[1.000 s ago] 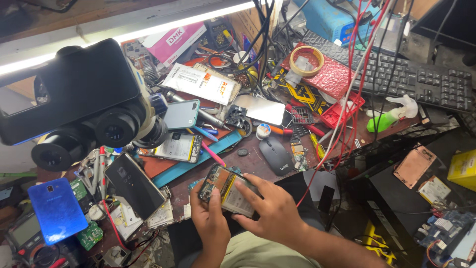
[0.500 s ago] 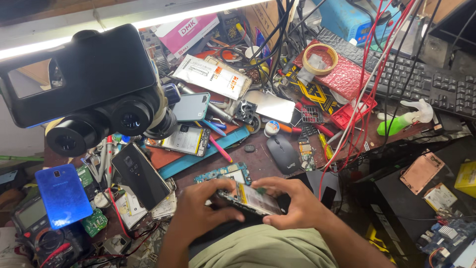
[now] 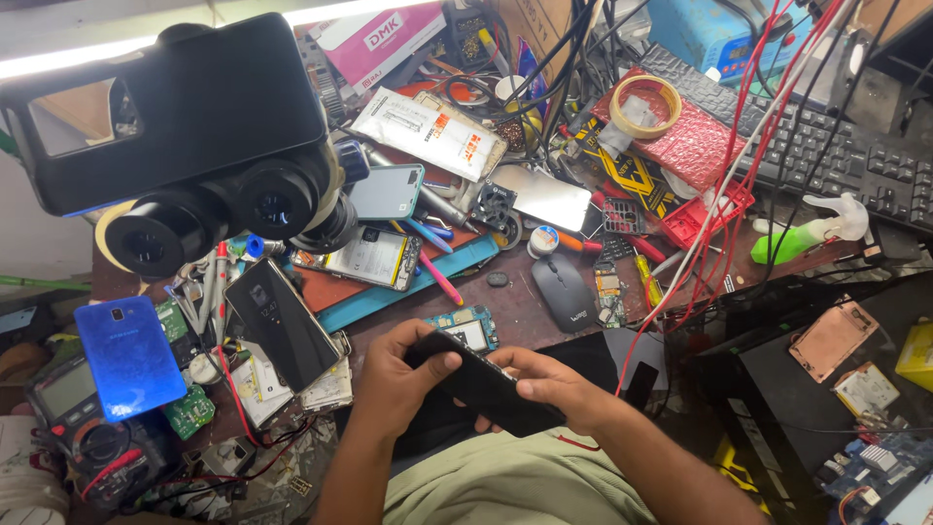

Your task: The person sits at a cluttered repair workbench and disassembles a smartphone, prying off the back cover and lifting out the battery. They hold the phone up, connect a cable to it, press its power area, and handle the exposed internal board and battery while working on the device.

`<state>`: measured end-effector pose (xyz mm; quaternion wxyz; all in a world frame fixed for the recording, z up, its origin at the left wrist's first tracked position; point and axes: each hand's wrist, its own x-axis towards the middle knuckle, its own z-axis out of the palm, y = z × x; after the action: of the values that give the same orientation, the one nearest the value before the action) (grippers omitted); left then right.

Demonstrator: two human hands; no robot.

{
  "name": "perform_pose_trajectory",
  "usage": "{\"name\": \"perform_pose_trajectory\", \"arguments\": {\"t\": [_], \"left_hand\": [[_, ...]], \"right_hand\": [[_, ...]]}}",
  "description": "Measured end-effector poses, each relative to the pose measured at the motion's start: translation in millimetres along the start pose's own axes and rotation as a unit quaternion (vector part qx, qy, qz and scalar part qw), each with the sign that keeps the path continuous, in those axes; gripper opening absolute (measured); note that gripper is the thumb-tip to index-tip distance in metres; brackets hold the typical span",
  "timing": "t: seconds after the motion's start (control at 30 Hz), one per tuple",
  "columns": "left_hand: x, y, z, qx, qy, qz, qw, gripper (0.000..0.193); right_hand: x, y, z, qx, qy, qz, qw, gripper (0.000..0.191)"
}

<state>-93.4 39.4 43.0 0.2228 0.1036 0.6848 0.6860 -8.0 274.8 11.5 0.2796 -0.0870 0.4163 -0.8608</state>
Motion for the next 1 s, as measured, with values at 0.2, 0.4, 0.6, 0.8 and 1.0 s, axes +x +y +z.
{"name": "perform_pose_trajectory", "arguments": {"t": [0.2,0.4,0.6,0.8,1.0], "left_hand": [[-0.5,-0.4,1.2,-0.021,0.043,-0.003,0.999,0.020],[0.3,2.2,-1.8,0.010,0.079,0.033,0.996,0.021],[1.1,-0.6,-4.2,0.012,0.082,0.032,0.996,0.022],[2.5,-5.0,-4.0,-0.005,0.083,0.035,0.996,0.022],[2.8,-5.4,-4.7,-0.004,0.088,0.029,0.996,0.020]], "right_hand": [[2.5,4.2,1.0,0.019,0.023,0.031,0.999,0.064],[1.1,3.5,-11.0,-0.104,0.073,0.029,0.991,0.061],[-0.9,-3.6,-15.3,-0.139,0.092,-0.008,0.986,0.061],[-3.3,-11.0,-20.0,-0.163,0.099,-0.037,0.981,0.062],[-4.1,-13.0,-17.5,-0.166,0.097,-0.046,0.980,0.058]]}}
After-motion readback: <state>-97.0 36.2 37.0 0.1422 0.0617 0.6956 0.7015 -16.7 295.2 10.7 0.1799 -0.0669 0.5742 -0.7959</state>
